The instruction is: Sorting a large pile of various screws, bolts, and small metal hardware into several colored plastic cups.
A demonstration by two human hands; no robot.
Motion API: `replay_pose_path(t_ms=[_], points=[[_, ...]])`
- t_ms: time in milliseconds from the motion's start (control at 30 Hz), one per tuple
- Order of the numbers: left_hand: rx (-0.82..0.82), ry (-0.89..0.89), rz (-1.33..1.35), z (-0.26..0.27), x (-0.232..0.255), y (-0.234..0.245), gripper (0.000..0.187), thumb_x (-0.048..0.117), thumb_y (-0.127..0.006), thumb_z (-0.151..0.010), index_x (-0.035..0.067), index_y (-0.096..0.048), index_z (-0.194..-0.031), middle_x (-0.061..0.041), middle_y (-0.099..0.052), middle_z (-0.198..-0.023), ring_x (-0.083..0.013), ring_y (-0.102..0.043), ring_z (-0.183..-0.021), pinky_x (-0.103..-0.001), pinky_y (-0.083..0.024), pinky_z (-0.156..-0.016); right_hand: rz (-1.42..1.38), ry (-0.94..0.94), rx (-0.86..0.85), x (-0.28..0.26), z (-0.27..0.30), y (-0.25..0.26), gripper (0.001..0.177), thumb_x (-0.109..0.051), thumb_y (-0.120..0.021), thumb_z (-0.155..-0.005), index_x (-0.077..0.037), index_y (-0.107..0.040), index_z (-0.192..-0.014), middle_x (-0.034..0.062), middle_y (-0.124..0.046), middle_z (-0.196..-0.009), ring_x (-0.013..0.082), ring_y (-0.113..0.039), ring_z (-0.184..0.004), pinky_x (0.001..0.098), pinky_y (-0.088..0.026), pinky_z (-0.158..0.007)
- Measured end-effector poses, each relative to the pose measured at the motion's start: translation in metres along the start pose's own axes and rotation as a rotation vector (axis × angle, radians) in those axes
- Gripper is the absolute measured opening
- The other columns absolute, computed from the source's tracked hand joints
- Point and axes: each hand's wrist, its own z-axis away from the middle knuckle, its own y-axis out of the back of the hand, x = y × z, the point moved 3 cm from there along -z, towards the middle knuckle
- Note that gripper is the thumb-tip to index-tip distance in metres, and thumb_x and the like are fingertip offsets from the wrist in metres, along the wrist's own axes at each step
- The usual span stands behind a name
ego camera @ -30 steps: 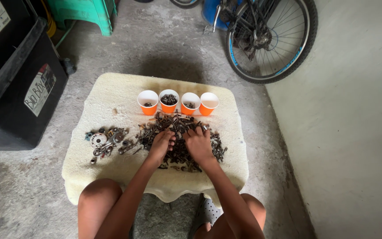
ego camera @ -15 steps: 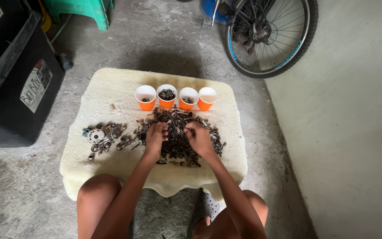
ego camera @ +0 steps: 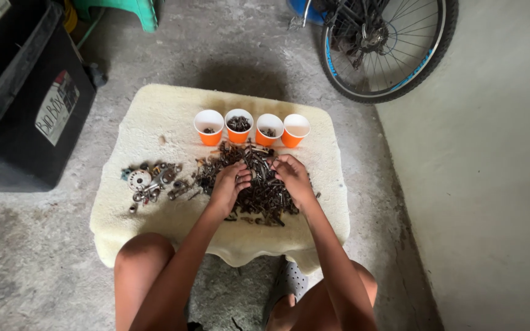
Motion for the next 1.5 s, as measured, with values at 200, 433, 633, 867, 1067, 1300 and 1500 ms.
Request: replay_pose_path(t_ms=[200,433,633,867,1067,1300,1500], points=[[-0.038,0.01,0.058,0.009,0.01,-0.008,0.033,0.026,-0.055,-0.102,-0.003,-0.061,-0.116,-0.012,-0.068,-0.103,-0.0216,-0.069,-0.097,-0.036,-0.058,-0.089,0.072,-0.009,0.023,0.007,-0.001,-0.004,0.013,-0.01,-0.062,-0.103,-0.006,-0.066,-0.114,0.0009,-0.071,-0.101,0.0106,-0.065,-0.095,0.0265,-0.051,-0.081],[-0.088,0.122,0.062,0.016,0.01,-0.014,0.031,0.022,-0.054,-0.102,-0.003,-0.06,-0.12,-0.016,-0.069,-0.112,-0.025,-0.068,-0.105,-0.038,-0.057,-0.096,0.136,0.107,-0.141,-0.022,0.004,-0.018,0.017,-0.007,-0.061,-0.103,-0.002,-0.069,-0.117,0.0012,-0.074,-0.1,0.011,-0.068,-0.098,0.0268,-0.053,-0.085],[-0.07,0.106,0.113,0.02,0.017,-0.013,0.044,0.028,-0.045,-0.107,-0.008,-0.056,-0.129,-0.02,-0.066,-0.122,-0.0274,-0.066,-0.115,-0.04,-0.056,-0.104,0.247,0.187,-0.128,-0.002,-0.005,-0.004,0.016,-0.005,-0.06,-0.104,-0.001,-0.069,-0.117,0.0054,-0.075,-0.105,0.0126,-0.069,-0.101,0.0272,-0.055,-0.092],[-0.025,0.104,0.089,0.019,0.02,-0.014,0.047,0.03,-0.043,-0.107,-0.008,-0.055,-0.132,-0.02,-0.066,-0.121,-0.0279,-0.067,-0.115,-0.039,-0.056,-0.103,0.772,0.264,-0.04,-0.02,0.009,-0.013,0.019,-0.005,-0.067,-0.094,-0.005,-0.071,-0.112,0.0105,-0.077,-0.106,0.025,-0.074,-0.098,0.0352,-0.056,-0.089],[0.017,0.057,0.097,0.011,0.018,-0.004,0.042,0.027,-0.045,-0.106,-0.005,-0.057,-0.13,-0.017,-0.068,-0.118,-0.0262,-0.068,-0.11,-0.038,-0.056,-0.1,1.053,0.397,0.03,-0.027,0.009,-0.011,0.021,-0.008,-0.072,-0.086,-0.013,-0.076,-0.105,0.0114,-0.075,-0.11,0.0353,-0.067,-0.107,0.0485,-0.052,-0.093],[0.058,0.011,0.108,0.005,0.017,0.002,0.034,0.028,-0.044,-0.107,0.002,-0.057,-0.126,-0.014,-0.069,-0.112,-0.0234,-0.067,-0.103,-0.038,-0.054,-0.095,1.195,0.352,0.0,-0.025,0.012,-0.026,0.023,-0.012,-0.074,-0.084,-0.02,-0.078,-0.105,0.0045,-0.071,-0.117,0.0316,-0.058,-0.116,0.053,-0.044,-0.096],[0.094,0.009,0.084,0.011,0.023,0.0,0.034,0.027,-0.044,-0.107,0.002,-0.058,-0.124,-0.013,-0.07,-0.111,-0.0217,-0.068,-0.101,-0.038,-0.055,-0.094,1.387,0.349,-0.055,-0.009,0.011,-0.04,0.021,-0.026,-0.077,-0.087,-0.016,-0.073,-0.105,0.0045,-0.065,-0.114,0.0286,-0.053,-0.118,0.0573,-0.037,-0.101]])
